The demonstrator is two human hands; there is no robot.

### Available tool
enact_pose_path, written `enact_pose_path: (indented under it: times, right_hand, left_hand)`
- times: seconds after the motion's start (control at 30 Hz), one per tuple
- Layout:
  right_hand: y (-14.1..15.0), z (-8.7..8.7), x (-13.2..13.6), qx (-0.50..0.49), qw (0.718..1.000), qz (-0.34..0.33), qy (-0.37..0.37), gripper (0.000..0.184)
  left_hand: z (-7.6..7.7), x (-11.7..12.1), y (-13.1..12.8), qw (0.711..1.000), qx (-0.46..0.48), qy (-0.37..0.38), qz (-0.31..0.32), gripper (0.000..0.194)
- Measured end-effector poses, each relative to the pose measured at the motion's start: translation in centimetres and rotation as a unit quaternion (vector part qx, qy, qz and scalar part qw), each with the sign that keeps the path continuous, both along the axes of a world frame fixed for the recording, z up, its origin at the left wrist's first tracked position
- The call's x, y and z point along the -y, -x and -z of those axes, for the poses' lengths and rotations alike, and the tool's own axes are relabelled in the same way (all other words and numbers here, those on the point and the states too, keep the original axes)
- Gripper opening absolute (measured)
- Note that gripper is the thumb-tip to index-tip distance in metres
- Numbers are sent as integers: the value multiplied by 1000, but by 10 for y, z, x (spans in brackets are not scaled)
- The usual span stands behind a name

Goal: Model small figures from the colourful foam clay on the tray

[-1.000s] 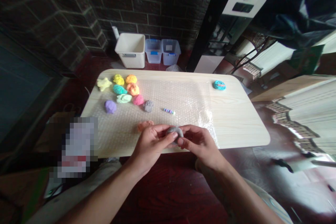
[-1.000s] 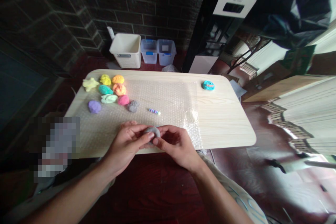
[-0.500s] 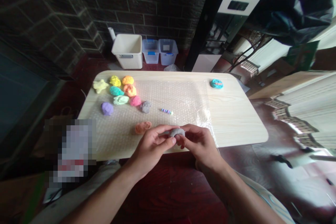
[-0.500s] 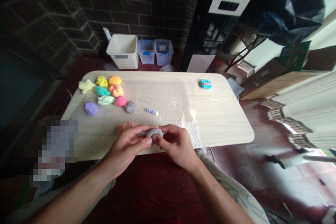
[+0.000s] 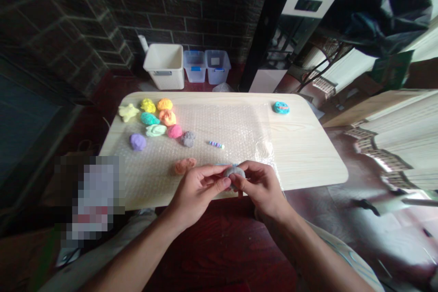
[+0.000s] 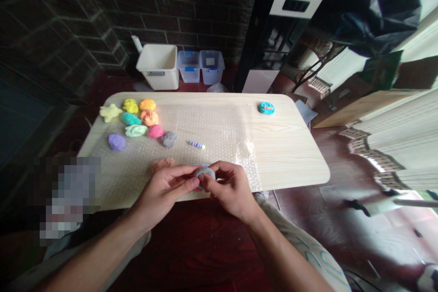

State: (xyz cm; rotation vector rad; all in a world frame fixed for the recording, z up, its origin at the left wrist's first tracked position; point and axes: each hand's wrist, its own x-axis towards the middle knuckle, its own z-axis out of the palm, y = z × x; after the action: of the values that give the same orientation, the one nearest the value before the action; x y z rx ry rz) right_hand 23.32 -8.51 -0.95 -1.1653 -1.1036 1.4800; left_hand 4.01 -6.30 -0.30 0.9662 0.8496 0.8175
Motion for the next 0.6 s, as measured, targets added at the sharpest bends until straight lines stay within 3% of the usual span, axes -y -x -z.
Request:
enact_pose_path:
  times: [0.6]
  right_hand:
    - [1,2,1,-9,1000,-12,4,34]
  left_hand:
    - [1,2,0,1000,4,-26,-13,28]
